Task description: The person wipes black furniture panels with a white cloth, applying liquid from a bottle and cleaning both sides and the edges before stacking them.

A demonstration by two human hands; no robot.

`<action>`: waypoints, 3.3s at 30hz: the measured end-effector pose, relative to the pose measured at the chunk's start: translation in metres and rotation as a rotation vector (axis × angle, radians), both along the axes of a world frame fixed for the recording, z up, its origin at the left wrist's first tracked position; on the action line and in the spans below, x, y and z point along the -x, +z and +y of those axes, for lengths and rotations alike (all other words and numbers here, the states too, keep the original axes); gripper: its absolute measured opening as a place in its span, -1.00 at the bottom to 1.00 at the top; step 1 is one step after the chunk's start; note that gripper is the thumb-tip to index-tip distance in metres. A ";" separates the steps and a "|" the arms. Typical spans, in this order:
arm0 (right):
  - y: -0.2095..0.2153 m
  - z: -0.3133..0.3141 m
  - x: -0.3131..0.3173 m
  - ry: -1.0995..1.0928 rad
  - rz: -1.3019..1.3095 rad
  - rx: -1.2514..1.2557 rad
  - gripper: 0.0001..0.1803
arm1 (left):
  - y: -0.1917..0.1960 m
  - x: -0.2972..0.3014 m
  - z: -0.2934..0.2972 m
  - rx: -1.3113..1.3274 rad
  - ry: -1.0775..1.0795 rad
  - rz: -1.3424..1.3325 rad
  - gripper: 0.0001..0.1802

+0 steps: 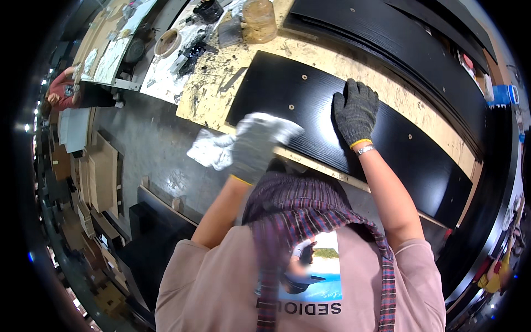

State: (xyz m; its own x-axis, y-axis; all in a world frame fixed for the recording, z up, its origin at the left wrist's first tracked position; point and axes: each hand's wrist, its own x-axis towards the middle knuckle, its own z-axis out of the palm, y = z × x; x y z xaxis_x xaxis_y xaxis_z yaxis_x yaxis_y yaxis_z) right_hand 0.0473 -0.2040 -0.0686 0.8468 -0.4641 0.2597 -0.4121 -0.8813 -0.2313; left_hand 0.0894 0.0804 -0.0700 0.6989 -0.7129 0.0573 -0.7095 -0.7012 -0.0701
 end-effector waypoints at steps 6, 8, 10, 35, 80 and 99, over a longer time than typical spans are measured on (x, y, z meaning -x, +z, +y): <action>-0.001 -0.003 0.002 -0.033 0.035 -0.005 -0.42 | 0.019 -0.118 0.118 0.457 0.446 0.054 -0.73; 0.002 0.001 0.001 -0.023 0.054 -0.011 -0.42 | 0.039 -0.108 0.062 0.278 0.107 -0.185 -0.77; 0.006 0.004 -0.002 -0.007 0.067 -0.006 -0.42 | 0.011 -0.106 0.015 0.530 0.223 0.097 -0.72; 0.015 0.008 -0.008 -0.036 0.121 -0.024 -0.43 | -0.002 -0.178 -0.038 0.352 0.404 0.437 -0.65; 0.005 0.003 -0.003 -0.024 0.030 -0.042 -0.44 | 0.015 -0.004 -0.049 0.330 -0.433 0.228 -0.46; -0.002 0.001 -0.002 -0.056 -0.035 -0.028 -0.51 | 0.014 -0.098 -0.096 0.328 -0.307 0.064 -0.43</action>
